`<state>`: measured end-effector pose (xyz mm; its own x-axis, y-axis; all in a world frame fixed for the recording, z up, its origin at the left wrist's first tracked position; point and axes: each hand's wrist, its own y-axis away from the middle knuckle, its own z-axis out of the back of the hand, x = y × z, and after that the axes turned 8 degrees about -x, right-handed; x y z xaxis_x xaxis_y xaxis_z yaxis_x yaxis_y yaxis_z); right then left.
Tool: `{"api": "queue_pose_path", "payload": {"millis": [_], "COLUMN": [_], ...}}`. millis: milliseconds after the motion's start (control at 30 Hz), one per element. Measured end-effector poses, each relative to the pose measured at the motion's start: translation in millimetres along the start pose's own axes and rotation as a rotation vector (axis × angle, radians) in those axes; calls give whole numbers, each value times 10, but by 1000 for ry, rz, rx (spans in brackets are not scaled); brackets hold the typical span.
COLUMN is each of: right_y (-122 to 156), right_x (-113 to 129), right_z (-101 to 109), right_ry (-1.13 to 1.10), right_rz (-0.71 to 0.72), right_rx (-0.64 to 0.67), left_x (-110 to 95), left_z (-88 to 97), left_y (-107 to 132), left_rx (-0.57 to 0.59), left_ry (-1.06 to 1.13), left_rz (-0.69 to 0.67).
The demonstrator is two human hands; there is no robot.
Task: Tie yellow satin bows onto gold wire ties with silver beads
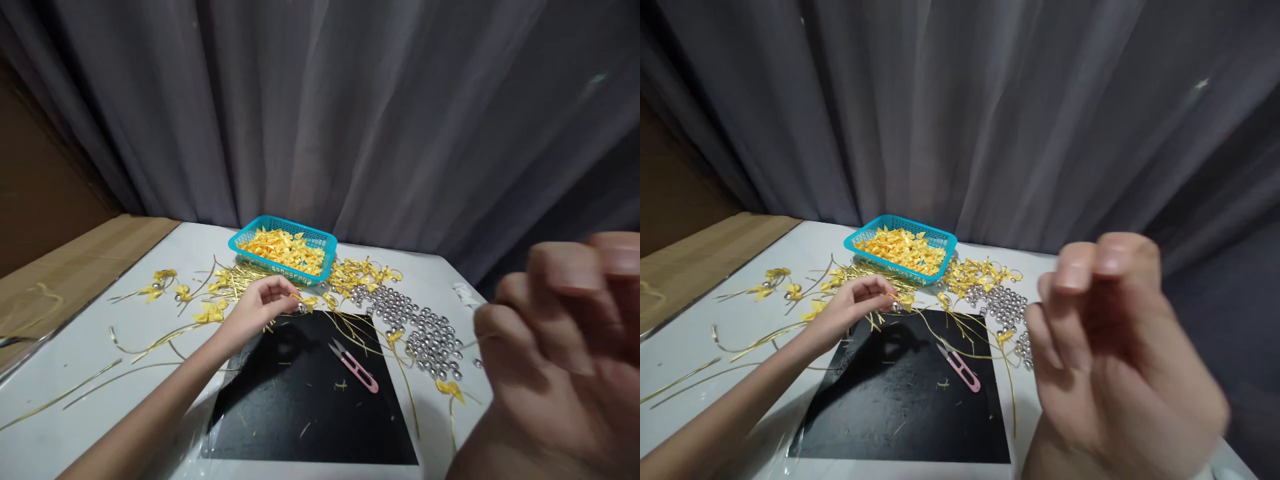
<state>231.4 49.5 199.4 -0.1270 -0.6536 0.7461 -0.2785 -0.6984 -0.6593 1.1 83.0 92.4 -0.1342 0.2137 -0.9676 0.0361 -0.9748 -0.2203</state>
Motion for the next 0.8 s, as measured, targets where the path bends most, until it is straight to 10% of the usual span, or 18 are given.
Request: {"api": "queue_pose_path", "payload": {"millis": [233, 533, 800], "right_y": [166, 679, 699], "right_x": [-244, -510, -535], "right_z": [-413, -949, -944], "right_ry": [56, 574, 579], "right_rz": [-158, 142, 123], "right_rx": [135, 76, 73], "left_x": [-246, -438, -441], "left_z": [13, -90, -135], "left_y": [131, 310, 336], "left_rx": [-50, -200, -235], "left_ry": [353, 370, 348], "left_rz": [327, 266, 196]}}
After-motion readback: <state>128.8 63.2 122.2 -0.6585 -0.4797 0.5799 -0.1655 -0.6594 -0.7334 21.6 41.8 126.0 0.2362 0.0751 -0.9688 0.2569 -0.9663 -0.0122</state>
